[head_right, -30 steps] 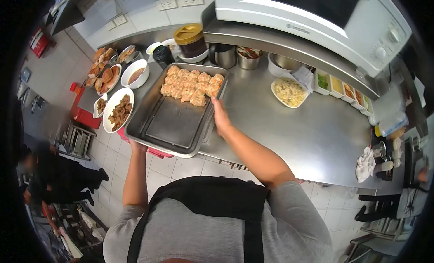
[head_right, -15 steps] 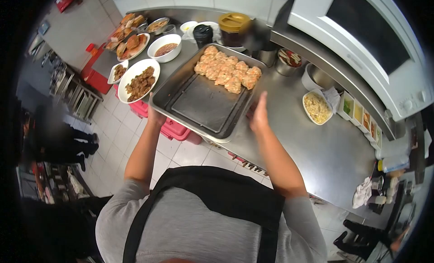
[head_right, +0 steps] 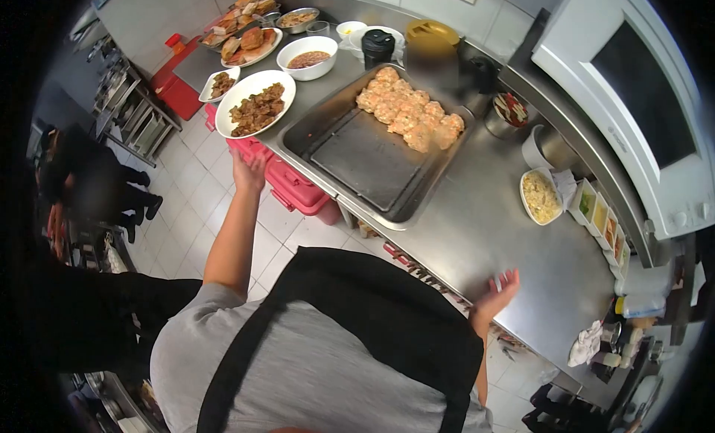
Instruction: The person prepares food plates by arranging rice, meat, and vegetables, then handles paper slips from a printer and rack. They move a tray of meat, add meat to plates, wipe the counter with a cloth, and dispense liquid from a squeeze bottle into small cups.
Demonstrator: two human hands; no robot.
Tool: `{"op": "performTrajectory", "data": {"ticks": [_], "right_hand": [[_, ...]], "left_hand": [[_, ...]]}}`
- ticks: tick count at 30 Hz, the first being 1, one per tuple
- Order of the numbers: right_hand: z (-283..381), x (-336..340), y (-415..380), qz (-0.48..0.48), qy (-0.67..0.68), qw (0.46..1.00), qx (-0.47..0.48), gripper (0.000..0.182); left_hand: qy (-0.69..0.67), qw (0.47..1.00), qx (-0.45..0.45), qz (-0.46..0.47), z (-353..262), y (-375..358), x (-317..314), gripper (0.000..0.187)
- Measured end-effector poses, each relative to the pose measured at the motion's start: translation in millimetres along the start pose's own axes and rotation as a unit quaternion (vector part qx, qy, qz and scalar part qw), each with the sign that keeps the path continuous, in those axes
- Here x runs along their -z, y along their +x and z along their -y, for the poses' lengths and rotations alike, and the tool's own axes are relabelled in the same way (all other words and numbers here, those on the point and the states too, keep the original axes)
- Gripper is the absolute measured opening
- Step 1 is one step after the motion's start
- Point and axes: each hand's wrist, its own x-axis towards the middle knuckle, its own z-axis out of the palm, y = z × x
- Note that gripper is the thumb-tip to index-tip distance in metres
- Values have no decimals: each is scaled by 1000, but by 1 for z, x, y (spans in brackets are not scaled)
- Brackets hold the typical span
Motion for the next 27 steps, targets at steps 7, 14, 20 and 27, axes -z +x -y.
{"op": "performTrajectory", "data": {"ticks": [7,14,20,27], "right_hand": [[-32,19,-5,39,-230,946,227,41],[-32,25,7,67,-178,969,158,42],[2,18,17,90,-292,930,203,35],[12,-39,-8,49,-294,924,240,30]], "left_hand": [[34,997,-29,66,-45,45,-31,78],[255,966,3,27,-49,47,-10,82],[605,767,-212,-18,-104,84,46,46],[701,552,-448,58,-159,108,21,11]]}}
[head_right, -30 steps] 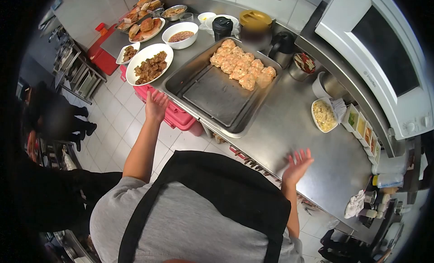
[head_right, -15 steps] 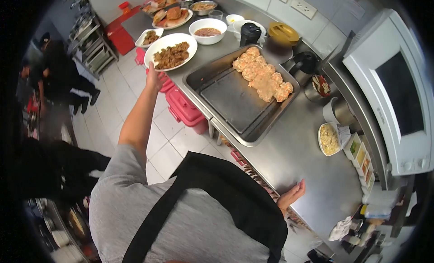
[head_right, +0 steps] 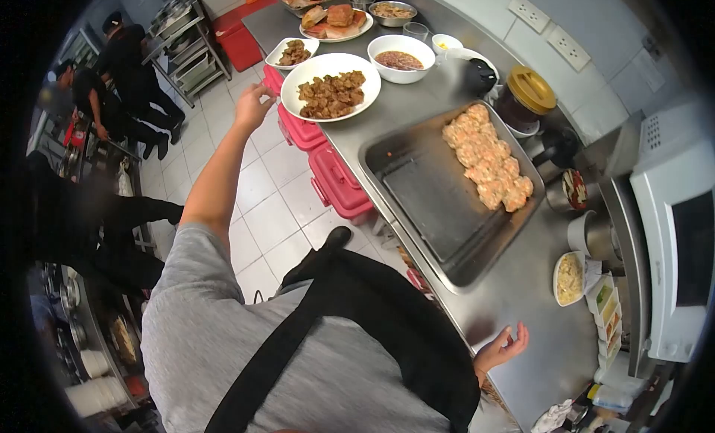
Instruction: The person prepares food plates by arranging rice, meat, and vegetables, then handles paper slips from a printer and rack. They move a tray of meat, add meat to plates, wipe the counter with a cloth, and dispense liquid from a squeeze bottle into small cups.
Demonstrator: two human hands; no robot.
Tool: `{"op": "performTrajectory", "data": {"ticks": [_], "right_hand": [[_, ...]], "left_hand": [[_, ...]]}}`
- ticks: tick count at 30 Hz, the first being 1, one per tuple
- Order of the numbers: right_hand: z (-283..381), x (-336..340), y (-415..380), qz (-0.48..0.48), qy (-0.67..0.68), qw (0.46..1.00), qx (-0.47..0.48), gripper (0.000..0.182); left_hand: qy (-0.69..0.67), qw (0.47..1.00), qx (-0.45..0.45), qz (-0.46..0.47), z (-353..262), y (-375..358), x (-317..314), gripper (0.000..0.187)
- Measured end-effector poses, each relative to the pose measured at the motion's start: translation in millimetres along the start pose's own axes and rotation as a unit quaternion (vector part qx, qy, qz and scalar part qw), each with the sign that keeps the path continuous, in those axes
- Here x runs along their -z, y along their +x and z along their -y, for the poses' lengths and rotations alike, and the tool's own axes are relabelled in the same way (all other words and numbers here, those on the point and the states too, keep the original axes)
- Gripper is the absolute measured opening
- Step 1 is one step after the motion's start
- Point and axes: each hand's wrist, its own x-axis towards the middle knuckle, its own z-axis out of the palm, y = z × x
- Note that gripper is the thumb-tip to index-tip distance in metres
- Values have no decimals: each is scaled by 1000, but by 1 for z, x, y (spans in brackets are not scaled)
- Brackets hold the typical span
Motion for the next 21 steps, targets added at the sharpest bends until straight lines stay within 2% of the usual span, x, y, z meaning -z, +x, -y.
{"op": "performTrajectory", "data": {"ticks": [5,8,11,12,15,17,21], "right_hand": [[13,-55,-27,-46,-16,999,-6,29],[19,-85,-34,-86,-75,993,-2,32],[23,-114,-43,-138,-91,985,54,34],[22,-116,-43,-152,-128,977,78,38],[-7,-126,-39,-200,42,979,-19,38],[-48,-123,-35,-211,22,977,-20,39],[-43,-120,-40,-228,15,973,-44,39]], "left_hand": [[47,989,-121,69,20,63,-25,17],[44,977,-176,116,27,84,-41,21],[35,967,-206,143,29,97,-54,19],[22,964,-199,174,30,101,-55,16],[-52,961,-214,168,43,121,-68,11],[-72,956,-199,201,44,138,-65,9],[-64,942,-195,265,49,152,-60,14]]}}
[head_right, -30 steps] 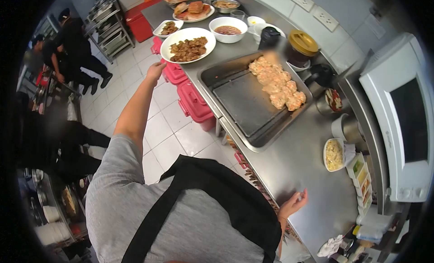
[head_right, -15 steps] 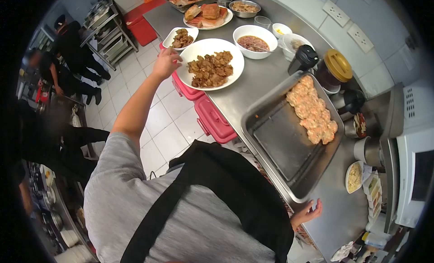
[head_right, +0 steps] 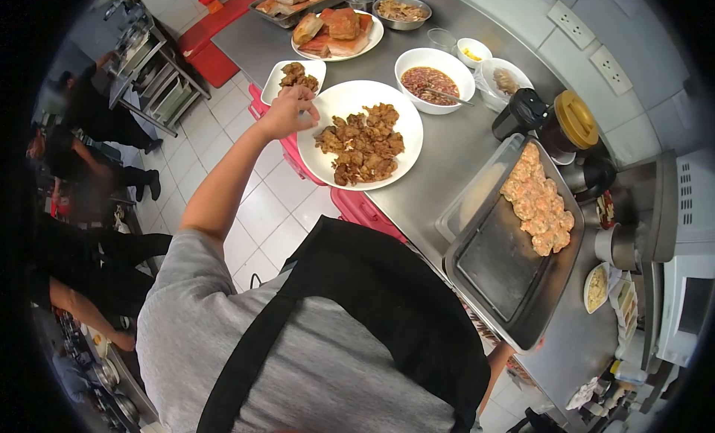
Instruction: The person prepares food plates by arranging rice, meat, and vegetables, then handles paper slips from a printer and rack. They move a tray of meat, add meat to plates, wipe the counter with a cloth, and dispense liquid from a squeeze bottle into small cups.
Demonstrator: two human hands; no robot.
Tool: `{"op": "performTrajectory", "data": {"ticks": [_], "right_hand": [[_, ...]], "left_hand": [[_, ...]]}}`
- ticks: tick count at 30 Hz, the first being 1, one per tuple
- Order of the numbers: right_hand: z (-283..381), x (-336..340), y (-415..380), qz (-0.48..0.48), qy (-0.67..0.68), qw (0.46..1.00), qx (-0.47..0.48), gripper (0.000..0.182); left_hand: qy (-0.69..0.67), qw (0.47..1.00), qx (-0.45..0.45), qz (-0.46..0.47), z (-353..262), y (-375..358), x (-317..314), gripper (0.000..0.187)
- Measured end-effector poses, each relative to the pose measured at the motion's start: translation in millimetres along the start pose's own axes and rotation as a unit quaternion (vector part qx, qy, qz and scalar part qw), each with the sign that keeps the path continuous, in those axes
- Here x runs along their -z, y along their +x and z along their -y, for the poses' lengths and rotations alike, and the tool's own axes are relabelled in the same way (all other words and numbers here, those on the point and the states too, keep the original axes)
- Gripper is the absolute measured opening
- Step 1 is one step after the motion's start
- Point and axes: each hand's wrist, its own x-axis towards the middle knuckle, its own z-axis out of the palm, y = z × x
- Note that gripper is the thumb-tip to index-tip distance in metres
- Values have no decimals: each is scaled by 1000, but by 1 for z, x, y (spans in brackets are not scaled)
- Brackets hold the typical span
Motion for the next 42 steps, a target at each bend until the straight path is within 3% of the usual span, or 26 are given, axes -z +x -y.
{"op": "performTrajectory", "data": {"ticks": [5,8,12,17,21,25,33,38,42], "right_hand": [[6,5,-2,-11,-9,1000,-15,38],[10,6,-2,-14,-11,1000,-19,38],[8,4,-3,-17,-17,1000,-20,38],[11,2,-8,-23,-15,999,-28,38],[11,5,-11,-27,-14,999,-35,38],[9,6,-16,-33,-13,998,-45,37],[4,0,-19,-49,-3,997,-57,37],[-1,-10,-16,-61,24,995,-69,37],[-7,-19,-7,-77,104,985,-112,36]], "left_hand": [[43,998,-31,14,-20,-20,0,25],[-22,989,-143,-21,-41,-28,10,30],[-24,969,-231,87,-84,-49,15,39],[-49,973,-211,74,-72,-28,0,28],[-28,946,-319,60,-83,-16,2,19],[21,958,-285,8,-76,-1,-13,13],[-9,955,-261,142,-71,10,18,14],[-82,978,-160,109,-46,58,46,12],[-104,975,-152,124,-52,104,72,14]]}}
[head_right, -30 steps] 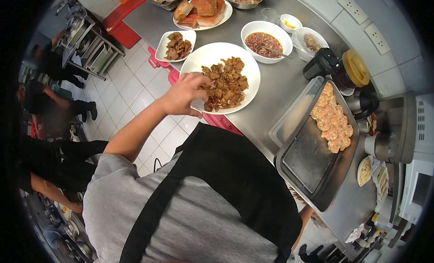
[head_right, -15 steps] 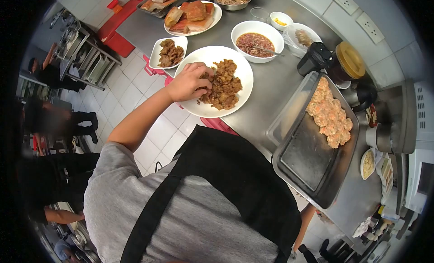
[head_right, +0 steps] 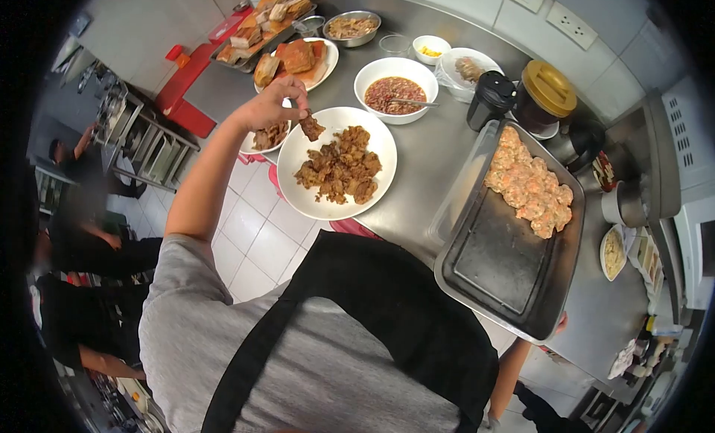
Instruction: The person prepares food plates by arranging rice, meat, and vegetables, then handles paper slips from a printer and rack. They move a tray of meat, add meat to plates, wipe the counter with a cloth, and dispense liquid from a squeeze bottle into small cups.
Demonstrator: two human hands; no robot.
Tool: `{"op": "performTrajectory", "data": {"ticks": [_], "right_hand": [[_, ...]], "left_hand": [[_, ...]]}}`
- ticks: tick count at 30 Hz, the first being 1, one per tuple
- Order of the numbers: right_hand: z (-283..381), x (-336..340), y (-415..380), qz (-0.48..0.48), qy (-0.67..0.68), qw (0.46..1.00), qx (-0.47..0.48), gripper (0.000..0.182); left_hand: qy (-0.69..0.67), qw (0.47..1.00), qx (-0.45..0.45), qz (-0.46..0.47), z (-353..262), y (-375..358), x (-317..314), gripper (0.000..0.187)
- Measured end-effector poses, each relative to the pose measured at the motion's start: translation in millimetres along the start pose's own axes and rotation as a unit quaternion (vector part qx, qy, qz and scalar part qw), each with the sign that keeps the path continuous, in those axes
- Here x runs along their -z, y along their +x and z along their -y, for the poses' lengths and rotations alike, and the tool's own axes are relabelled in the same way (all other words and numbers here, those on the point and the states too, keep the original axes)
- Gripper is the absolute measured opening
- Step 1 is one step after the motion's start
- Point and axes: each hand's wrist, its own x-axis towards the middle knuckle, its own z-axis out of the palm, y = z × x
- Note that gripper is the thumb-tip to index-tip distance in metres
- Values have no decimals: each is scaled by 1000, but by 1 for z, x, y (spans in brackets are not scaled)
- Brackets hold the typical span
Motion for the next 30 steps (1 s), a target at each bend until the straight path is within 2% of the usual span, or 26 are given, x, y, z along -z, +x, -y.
{"op": "performTrajectory", "data": {"ticks": [2,4,6,8,10,13,16,18,22,23,26,27,28,30], "right_hand": [[-3,-2,4,-14,75,996,-50,36],[-7,0,6,-13,62,997,-34,36],[-9,1,6,-2,-65,993,100,35],[3,1,2,5,-172,969,174,33],[23,-4,-5,3,-240,953,186,32],[22,-1,-2,14,-287,942,175,33],[26,0,-7,34,-267,946,179,31],[30,-1,-8,55,-209,970,114,30],[49,-5,-14,71,-251,958,117,31],[58,-8,-16,70,-275,951,122,32],[59,-10,-15,70,-208,974,51,30],[59,-10,-14,66,-173,983,14,30],[59,-9,-13,62,-119,990,-43,28],[64,-11,-13,66,-141,987,-37,26]], "left_hand": [[-2,1000,-9,5,0,15,10,14],[55,993,-31,-96,-8,31,7,14],[121,971,-58,-199,-13,56,-9,12],[199,950,-49,-237,-22,85,-37,13],[260,929,-49,-257,-18,117,-68,13],[317,913,-109,-232,-4,153,-102,13],[296,946,-112,-68,-3,167,-114,11],[312,944,-96,-54,0,172,-109,10],[333,940,-35,-57,-8,182,-114,10],[346,934,-71,-48,-3,189,-123,10],[321,942,-67,-75,-1,197,-125,10],[302,947,-8,-112,-3,200,-124,9],[321,943,-15,-85,-8,201,-126,10],[356,933,-27,-34,-22,202,-130,13]]}}
